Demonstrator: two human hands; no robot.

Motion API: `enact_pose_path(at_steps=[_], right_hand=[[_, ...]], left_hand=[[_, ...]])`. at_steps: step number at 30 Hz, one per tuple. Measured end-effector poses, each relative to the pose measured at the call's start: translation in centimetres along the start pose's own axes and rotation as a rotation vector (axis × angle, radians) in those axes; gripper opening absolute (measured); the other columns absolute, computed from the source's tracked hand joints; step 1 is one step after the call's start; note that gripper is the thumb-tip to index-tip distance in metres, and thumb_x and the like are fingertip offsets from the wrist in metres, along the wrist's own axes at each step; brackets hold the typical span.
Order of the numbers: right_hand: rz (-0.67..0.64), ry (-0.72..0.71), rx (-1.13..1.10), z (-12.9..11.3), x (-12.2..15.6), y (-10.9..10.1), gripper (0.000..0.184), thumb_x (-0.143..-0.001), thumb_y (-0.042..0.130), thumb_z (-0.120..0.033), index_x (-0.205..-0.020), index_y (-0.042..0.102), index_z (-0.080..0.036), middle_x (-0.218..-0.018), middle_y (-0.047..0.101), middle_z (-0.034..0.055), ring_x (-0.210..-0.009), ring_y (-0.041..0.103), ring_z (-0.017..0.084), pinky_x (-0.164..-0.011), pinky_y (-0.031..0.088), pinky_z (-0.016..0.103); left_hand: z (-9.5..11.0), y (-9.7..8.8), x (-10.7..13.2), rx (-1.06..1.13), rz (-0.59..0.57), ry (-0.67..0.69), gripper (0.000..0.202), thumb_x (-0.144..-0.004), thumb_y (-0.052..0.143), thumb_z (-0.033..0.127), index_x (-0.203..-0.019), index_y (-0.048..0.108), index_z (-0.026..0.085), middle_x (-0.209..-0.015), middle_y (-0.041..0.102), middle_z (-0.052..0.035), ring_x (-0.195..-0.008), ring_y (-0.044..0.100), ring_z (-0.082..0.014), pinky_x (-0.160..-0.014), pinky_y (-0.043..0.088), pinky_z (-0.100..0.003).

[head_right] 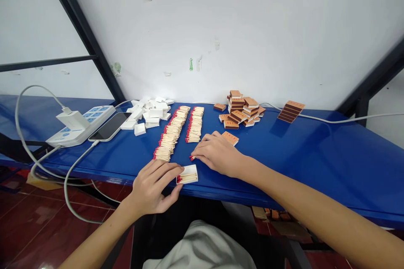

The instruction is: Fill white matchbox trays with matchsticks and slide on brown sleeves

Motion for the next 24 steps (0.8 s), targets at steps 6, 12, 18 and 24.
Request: enact_pose_path(at_steps=[6,12,18,24], right_hand=[[0.003,-0.086,0.136,-0.5,0.1,0.0,0.025,-0.100,0.050,-0.021,-0.110,0.073,-0.020,-0.102,0.077,0.0060,-0.092,0.058,0.024,-0.077,0.035,0.038],[0.025,-0.063,0.072,-0.3,0.0,0.0,0.026,-0.101,0.048,-0.023,-0.104,0.073,-0.018,-0.095,0.073,0.0099,-0.088,0.058,0.023,-0.077,0.039,0.036],[0.017,0.004,-0.110,0.2,0.0,0.2,0.021,-0.097,0.051,-0.016,-0.102,0.071,-0.017,-0.099,0.070,0.0093,-0.092,0.063,0.022,-0.082,0.048,0.036],[0.043,0.015,-0.227,0.5,0.0,0.3,0.020,-0.097,0.052,-0.018,-0.101,0.072,-0.017,-0.097,0.071,0.0094,-0.092,0.066,0.021,-0.082,0.053,0.035]], left_hand=[[0.0,0.0,0.1,0.006,0.001,0.002,0.029,-0.080,0.064,0.020,-0.109,0.063,0.017,-0.098,0.073,-0.0076,-0.080,0.062,-0.0226,-0.072,0.049,-0.036],[-0.1,0.0,0.1,-0.006,-0.005,-0.004,0.028,-0.082,0.062,0.022,-0.109,0.064,0.018,-0.098,0.073,-0.0074,-0.080,0.064,-0.0212,-0.073,0.050,-0.035],[0.0,-0.1,0.0,0.002,0.004,0.003,0.028,-0.081,0.064,0.021,-0.109,0.064,0.017,-0.098,0.073,-0.0073,-0.080,0.062,-0.0223,-0.072,0.049,-0.036],[-0.1,0.1,0.0,0.009,-0.010,-0.002,0.029,-0.081,0.064,0.021,-0.110,0.063,0.017,-0.099,0.073,-0.0074,-0.081,0.062,-0.0225,-0.073,0.049,-0.037]])
Point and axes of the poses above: each hand's wrist, its own x-axis away from the middle knuckle, its own y-axis out of the palm, z = x × y, the point moved 5 cm from there along -x, towards the middle knuckle
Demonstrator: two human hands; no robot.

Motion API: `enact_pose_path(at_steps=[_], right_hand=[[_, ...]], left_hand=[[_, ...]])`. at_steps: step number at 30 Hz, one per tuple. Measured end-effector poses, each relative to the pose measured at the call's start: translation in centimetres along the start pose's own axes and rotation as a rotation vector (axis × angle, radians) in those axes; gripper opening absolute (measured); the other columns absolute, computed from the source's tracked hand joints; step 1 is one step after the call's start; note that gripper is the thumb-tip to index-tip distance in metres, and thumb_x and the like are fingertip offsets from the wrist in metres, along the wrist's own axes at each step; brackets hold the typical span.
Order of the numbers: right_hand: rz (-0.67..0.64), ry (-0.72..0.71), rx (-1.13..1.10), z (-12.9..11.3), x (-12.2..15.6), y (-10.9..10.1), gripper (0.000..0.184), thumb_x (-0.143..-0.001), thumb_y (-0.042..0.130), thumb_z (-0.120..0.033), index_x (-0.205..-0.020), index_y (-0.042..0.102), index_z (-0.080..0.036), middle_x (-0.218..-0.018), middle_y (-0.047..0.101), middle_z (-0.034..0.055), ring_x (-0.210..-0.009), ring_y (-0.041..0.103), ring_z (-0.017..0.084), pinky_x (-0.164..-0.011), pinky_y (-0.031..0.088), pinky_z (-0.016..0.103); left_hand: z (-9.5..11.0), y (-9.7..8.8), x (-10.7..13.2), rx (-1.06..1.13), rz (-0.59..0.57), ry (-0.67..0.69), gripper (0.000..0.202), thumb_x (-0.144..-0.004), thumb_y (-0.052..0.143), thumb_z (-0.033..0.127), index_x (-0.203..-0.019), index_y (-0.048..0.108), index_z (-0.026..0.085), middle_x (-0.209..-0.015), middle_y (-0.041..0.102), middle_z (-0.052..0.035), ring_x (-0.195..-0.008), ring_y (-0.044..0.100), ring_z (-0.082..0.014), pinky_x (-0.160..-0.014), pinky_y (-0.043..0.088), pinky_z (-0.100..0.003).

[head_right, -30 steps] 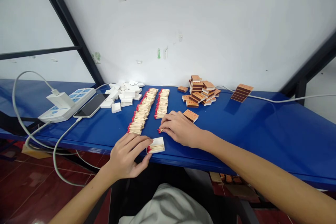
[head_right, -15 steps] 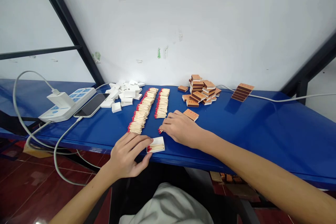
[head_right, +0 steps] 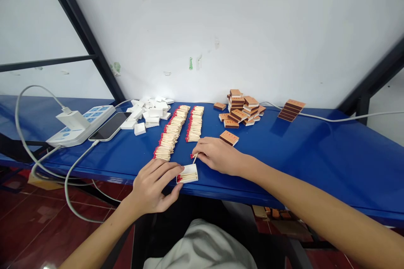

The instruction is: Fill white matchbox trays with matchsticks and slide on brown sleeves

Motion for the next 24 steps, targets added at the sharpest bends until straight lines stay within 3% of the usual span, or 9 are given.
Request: enact_pose_path(at_steps=[13,24], right_hand=[[0.149,0.151,-0.190,0.6,-0.1,-0.9,0.015,-0.094,0.059,-0.021,-0.094,0.074,-0.018,-0.091,0.075,0.0057,-0.082,0.069,0.018,-0.076,0.054,0.030],[0.197,0.091,-0.372,-1.1,-0.1,-1.3,0.013,-0.093,0.061,-0.023,-0.092,0.073,-0.018,-0.090,0.075,0.0052,-0.084,0.068,0.017,-0.076,0.054,0.029]], left_hand=[[0.1,0.0,-0.1,0.001,-0.002,-0.013,0.032,-0.084,0.062,0.023,-0.116,0.061,0.016,-0.099,0.073,-0.0077,-0.082,0.062,-0.0226,-0.074,0.049,-0.037],[-0.1,-0.1,-0.1,0.020,0.018,-0.023,0.047,-0.083,0.064,0.023,-0.128,0.053,0.014,-0.099,0.072,-0.0085,-0.083,0.062,-0.0242,-0.074,0.051,-0.038]])
Point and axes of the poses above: each hand's wrist, its own x-axis away from the middle knuckle, its own y-axis out of the palm, z = x × y, the point moved 5 cm from there along -x, towards the middle knuckle
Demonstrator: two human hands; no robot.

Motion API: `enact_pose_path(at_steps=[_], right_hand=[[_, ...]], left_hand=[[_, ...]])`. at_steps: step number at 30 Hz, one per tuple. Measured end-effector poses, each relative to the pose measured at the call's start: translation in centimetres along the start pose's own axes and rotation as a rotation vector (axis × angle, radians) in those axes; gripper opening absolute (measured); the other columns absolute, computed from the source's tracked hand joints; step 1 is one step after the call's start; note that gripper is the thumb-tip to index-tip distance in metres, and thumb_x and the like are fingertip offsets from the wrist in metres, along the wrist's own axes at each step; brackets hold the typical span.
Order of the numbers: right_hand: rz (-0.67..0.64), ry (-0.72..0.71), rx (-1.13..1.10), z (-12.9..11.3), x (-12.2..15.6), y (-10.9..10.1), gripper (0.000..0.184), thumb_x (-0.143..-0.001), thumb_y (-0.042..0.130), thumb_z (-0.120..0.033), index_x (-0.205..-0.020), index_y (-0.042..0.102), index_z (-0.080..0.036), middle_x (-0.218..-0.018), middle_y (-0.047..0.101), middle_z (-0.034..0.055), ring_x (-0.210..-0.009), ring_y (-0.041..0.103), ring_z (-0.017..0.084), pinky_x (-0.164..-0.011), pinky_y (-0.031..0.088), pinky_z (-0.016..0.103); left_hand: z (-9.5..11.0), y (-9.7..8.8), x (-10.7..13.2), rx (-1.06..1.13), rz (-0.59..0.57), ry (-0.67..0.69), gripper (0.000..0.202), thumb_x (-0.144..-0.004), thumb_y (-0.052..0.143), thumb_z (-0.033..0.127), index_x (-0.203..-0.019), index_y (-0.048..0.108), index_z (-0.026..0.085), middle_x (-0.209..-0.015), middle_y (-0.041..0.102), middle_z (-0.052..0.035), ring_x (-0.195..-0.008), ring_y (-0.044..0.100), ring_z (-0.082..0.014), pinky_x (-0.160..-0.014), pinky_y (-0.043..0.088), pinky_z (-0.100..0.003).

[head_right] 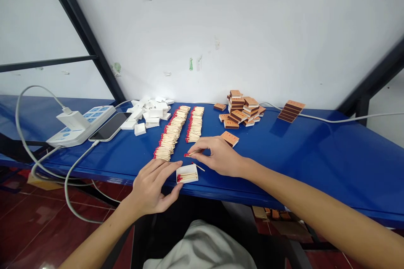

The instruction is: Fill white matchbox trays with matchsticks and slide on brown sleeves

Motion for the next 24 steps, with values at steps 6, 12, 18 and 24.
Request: enact_pose_path(at_steps=[6,12,18,24], right_hand=[[-0.096,-0.161,0.004,-1.6,0.5,0.9,0.013,-0.094,0.060,-0.018,-0.094,0.073,-0.017,-0.089,0.073,0.0053,-0.082,0.067,0.015,-0.075,0.054,0.027],[-0.139,-0.291,0.134,-2.0,1.0,2.1,0.017,-0.097,0.054,-0.015,-0.097,0.072,-0.016,-0.094,0.072,0.0083,-0.088,0.067,0.016,-0.080,0.055,0.028],[-0.118,-0.316,0.163,-2.0,1.1,2.5,0.017,-0.099,0.054,-0.019,-0.098,0.070,-0.016,-0.090,0.073,0.0069,-0.083,0.066,0.016,-0.077,0.054,0.028],[-0.128,-0.328,0.180,-2.2,1.1,2.4,0.013,-0.097,0.056,-0.018,-0.098,0.069,-0.016,-0.087,0.072,0.0057,-0.080,0.064,0.015,-0.075,0.052,0.027]], left_hand=[[-0.1,-0.1,0.0,0.010,0.027,-0.005,0.050,-0.083,0.064,0.022,-0.130,0.050,0.013,-0.099,0.071,-0.0088,-0.081,0.061,-0.0231,-0.073,0.050,-0.036],[0.0,-0.1,0.0,-0.001,0.010,-0.009,0.049,-0.085,0.063,0.023,-0.131,0.050,0.014,-0.097,0.072,-0.0077,-0.081,0.061,-0.0234,-0.074,0.050,-0.037],[0.0,0.0,0.0,0.001,-0.004,-0.012,0.047,-0.085,0.063,0.024,-0.129,0.052,0.015,-0.099,0.073,-0.0072,-0.082,0.062,-0.0232,-0.074,0.050,-0.037],[0.0,0.0,0.1,-0.007,-0.006,-0.006,0.047,-0.084,0.063,0.024,-0.129,0.052,0.015,-0.100,0.073,-0.0075,-0.083,0.062,-0.0233,-0.075,0.050,-0.037]])
Point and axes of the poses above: each hand's wrist, its own x-axis away from the middle knuckle, its own y-axis out of the palm, z = x × y, the point moved 5 cm from there along -x, towards the middle knuckle
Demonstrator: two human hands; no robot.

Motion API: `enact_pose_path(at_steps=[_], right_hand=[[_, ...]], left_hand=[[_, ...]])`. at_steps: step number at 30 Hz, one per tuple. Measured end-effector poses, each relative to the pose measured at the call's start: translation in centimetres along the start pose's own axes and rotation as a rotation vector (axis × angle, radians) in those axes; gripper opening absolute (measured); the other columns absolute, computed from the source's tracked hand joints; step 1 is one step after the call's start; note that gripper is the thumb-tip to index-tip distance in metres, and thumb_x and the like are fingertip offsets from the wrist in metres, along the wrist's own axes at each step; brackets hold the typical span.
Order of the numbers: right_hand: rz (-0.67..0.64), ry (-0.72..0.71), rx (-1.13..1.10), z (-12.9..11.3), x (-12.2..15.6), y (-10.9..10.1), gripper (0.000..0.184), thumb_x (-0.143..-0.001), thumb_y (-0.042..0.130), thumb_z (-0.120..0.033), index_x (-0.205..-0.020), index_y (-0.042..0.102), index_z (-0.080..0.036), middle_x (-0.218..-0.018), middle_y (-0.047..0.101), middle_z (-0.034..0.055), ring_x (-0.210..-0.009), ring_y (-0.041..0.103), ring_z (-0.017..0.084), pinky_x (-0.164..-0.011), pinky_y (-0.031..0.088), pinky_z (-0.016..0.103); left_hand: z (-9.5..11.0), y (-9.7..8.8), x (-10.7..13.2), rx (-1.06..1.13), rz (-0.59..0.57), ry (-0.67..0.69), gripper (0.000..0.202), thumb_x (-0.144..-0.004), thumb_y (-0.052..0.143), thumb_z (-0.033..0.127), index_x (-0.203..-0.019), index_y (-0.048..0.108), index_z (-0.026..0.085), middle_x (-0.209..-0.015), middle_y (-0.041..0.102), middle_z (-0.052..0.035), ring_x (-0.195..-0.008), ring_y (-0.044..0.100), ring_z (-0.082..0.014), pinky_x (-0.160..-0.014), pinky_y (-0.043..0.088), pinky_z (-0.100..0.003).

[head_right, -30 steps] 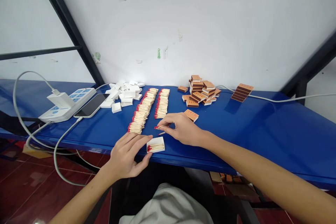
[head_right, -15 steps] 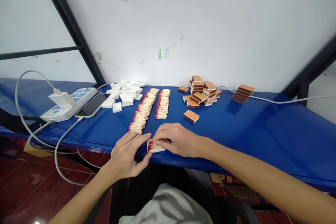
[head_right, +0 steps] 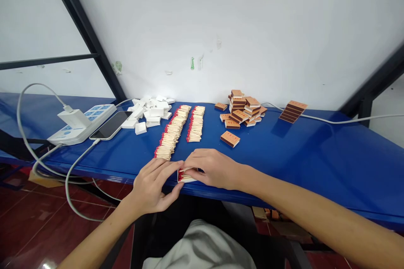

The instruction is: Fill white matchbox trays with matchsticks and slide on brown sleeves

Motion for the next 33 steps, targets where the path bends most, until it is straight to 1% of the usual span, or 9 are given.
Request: enact_pose_path(at_steps=[5,9,12,15,19,26,30,33], right_hand=[[0.020,-0.021,0.003,0.0,0.1,-0.3,0.013,-0.098,0.055,-0.017,-0.095,0.068,-0.016,-0.087,0.070,0.0061,-0.082,0.063,0.015,-0.075,0.052,0.027],[0.032,-0.033,0.027,0.0,0.2,-0.8,0.011,-0.095,0.059,-0.019,-0.097,0.069,-0.015,-0.087,0.070,0.0072,-0.083,0.063,0.017,-0.075,0.052,0.029],[0.024,0.025,0.035,0.3,0.3,-1.3,0.011,-0.093,0.060,-0.020,-0.097,0.069,-0.016,-0.082,0.070,0.0061,-0.077,0.062,0.017,-0.072,0.051,0.030],[-0.011,0.087,-0.035,0.7,0.3,-1.3,0.012,-0.092,0.058,-0.017,-0.095,0.070,-0.018,-0.080,0.069,0.0043,-0.075,0.062,0.016,-0.072,0.050,0.030],[-0.020,0.108,-0.111,1.1,0.3,-0.8,0.012,-0.092,0.059,-0.015,-0.093,0.070,-0.019,-0.082,0.071,0.0034,-0.076,0.062,0.015,-0.072,0.049,0.029],[0.008,0.155,-0.110,1.1,0.0,-0.4,0.006,-0.090,0.064,-0.017,-0.088,0.070,-0.019,-0.079,0.069,0.0019,-0.075,0.060,0.015,-0.071,0.048,0.028],[0.013,0.177,-0.099,1.3,0.1,-0.7,0.009,-0.091,0.062,-0.018,-0.090,0.070,-0.018,-0.082,0.066,0.0031,-0.077,0.060,0.015,-0.073,0.049,0.028],[0.012,0.199,-0.083,1.4,0.1,-0.9,0.011,-0.092,0.059,-0.018,-0.093,0.070,-0.018,-0.081,0.065,0.0028,-0.075,0.060,0.014,-0.071,0.048,0.027]], left_hand=[[-0.1,0.2,0.1,-0.002,-0.018,0.002,0.046,-0.085,0.063,0.024,-0.128,0.053,0.016,-0.102,0.073,-0.0074,-0.083,0.063,-0.0232,-0.075,0.050,-0.037],[-0.1,0.2,0.1,-0.005,-0.023,-0.002,0.045,-0.085,0.063,0.025,-0.128,0.054,0.016,-0.103,0.073,-0.0080,-0.084,0.063,-0.0233,-0.076,0.051,-0.038],[0.0,0.1,0.0,-0.004,-0.027,-0.001,0.040,-0.085,0.062,0.025,-0.124,0.057,0.016,-0.102,0.074,-0.0079,-0.084,0.064,-0.0227,-0.075,0.051,-0.037],[0.1,0.0,-0.1,-0.003,-0.026,0.002,0.032,-0.085,0.062,0.024,-0.116,0.062,0.017,-0.101,0.074,-0.0071,-0.083,0.064,-0.0219,-0.075,0.051,-0.037],[0.1,-0.1,-0.2,0.005,-0.013,0.006,0.032,-0.083,0.064,0.023,-0.115,0.063,0.016,-0.101,0.074,-0.0072,-0.082,0.064,-0.0221,-0.075,0.051,-0.037],[0.0,0.1,-0.1,0.012,-0.033,-0.003,0.024,-0.084,0.064,0.022,-0.107,0.064,0.018,-0.100,0.074,-0.0061,-0.082,0.063,-0.0216,-0.074,0.049,-0.036],[0.1,0.0,-0.1,0.007,-0.048,0.001,0.017,-0.086,0.062,0.022,-0.102,0.063,0.018,-0.100,0.073,-0.0054,-0.082,0.061,-0.0204,-0.075,0.047,-0.035],[0.1,-0.1,-0.1,-0.011,-0.074,0.015,0.013,-0.090,0.058,0.023,-0.101,0.063,0.019,-0.100,0.073,-0.0061,-0.081,0.061,-0.0201,-0.074,0.047,-0.035]])
Point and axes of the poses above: each hand's wrist, its own x-axis away from the middle knuckle, its own y-axis out of the palm, z = x × y, the point moved 5 cm from there along -x, towards the middle knuckle
